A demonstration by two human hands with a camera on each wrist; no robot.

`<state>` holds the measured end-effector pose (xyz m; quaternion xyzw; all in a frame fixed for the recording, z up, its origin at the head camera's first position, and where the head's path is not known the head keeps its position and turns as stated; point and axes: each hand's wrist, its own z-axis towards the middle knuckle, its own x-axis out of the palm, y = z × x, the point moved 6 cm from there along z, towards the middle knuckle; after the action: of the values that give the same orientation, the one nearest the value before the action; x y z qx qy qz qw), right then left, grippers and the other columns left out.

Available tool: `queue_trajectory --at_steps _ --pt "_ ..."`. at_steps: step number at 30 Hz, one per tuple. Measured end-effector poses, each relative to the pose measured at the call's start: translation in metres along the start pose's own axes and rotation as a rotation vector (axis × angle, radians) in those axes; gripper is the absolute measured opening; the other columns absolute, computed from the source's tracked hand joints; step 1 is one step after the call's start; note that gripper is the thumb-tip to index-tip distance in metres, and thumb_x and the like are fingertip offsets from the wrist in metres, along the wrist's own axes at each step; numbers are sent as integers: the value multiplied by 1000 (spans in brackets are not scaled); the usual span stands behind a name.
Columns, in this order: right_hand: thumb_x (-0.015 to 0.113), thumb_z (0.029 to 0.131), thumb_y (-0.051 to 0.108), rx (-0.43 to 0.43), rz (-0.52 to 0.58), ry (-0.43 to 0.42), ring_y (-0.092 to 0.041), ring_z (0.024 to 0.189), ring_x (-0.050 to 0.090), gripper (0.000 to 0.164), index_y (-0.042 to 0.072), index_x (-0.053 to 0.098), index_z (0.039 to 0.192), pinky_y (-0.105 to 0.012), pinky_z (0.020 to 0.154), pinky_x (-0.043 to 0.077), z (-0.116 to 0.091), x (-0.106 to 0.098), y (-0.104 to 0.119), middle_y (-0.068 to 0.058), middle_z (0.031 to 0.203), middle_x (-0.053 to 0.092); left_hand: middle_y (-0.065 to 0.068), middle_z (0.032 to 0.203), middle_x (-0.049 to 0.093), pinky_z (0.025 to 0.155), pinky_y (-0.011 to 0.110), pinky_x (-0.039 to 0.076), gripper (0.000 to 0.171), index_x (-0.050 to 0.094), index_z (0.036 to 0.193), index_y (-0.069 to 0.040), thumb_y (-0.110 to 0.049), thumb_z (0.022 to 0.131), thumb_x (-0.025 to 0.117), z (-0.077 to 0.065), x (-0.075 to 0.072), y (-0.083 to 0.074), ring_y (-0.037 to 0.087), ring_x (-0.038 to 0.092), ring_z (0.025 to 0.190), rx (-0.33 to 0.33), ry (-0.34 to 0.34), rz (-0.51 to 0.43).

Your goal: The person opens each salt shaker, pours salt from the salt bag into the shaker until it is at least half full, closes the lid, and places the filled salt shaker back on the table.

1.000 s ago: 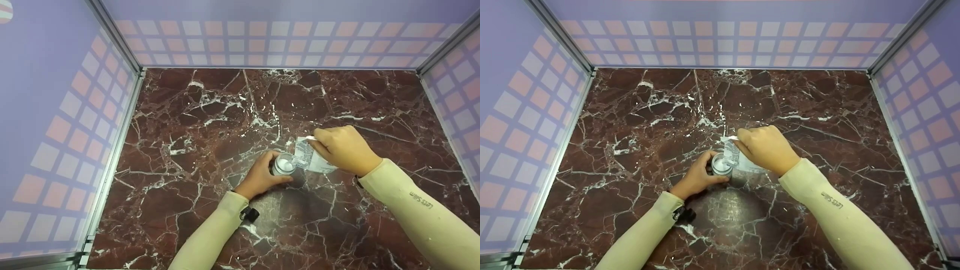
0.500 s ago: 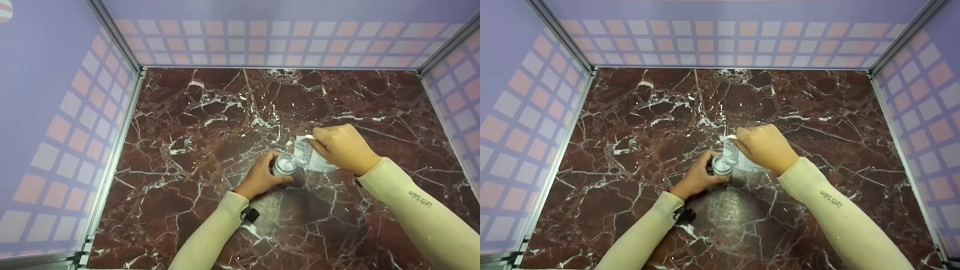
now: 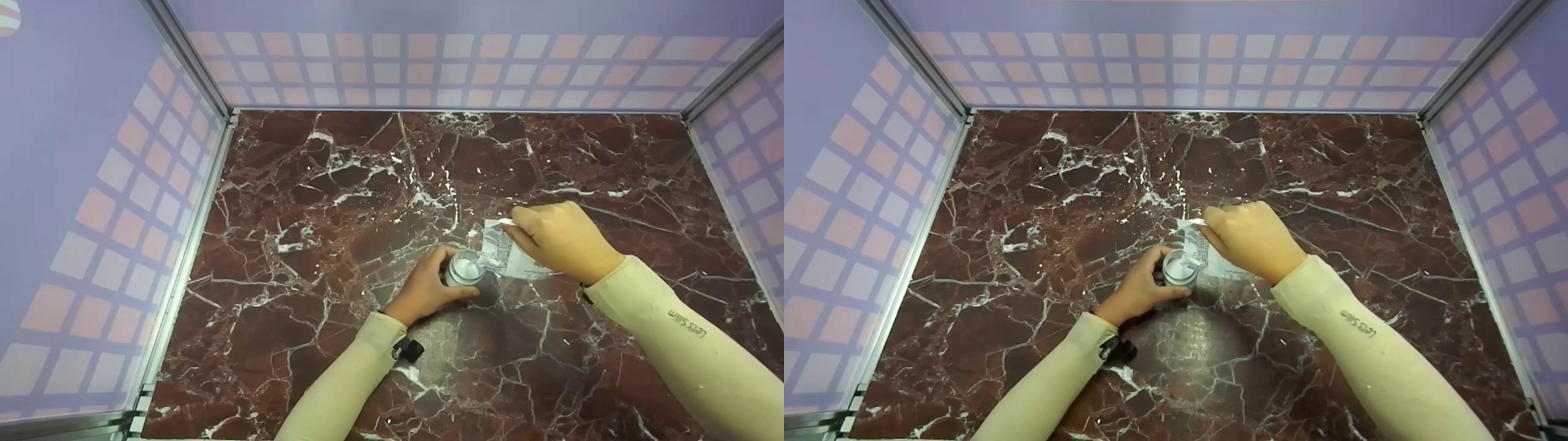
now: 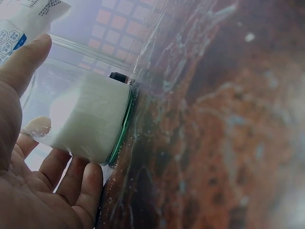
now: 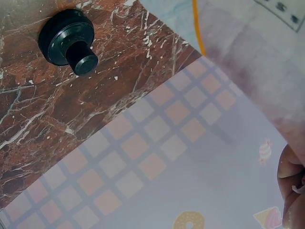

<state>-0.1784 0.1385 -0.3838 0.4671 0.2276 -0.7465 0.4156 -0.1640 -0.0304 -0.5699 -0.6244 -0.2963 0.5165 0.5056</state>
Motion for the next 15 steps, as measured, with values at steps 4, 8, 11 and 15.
queue_trajectory --at_steps 4,8,11,15 --pt "71 93 7 1 1 -4 -6 48 24 37 11 43 70 -25 43 25 0 0 -1 7 54 31 -5 119 61 93 27 51 68 59 127 -17 -40 72 95 0 -1 0 10 57 105 4 -7 1" --pt "71 93 7 -4 0 -11 -7 48 26 35 10 44 70 -26 43 26 -1 0 -1 6 54 33 -6 119 61 93 27 51 69 60 127 -17 -40 72 95 0 -1 0 10 57 105 -3 -10 11" --pt "71 92 7 -8 -2 -11 -7 48 26 35 10 44 71 -25 42 26 -2 -1 -1 6 54 33 -6 118 61 93 27 51 69 59 127 -17 -40 72 95 0 -1 0 10 57 105 -10 -8 17" --pt "71 92 7 1 3 -5 -7 48 25 35 10 43 71 -25 43 25 -4 0 -3 6 54 32 -7 118 61 92 27 51 69 59 127 -18 -41 72 94 0 -1 0 10 58 103 -12 -4 14"
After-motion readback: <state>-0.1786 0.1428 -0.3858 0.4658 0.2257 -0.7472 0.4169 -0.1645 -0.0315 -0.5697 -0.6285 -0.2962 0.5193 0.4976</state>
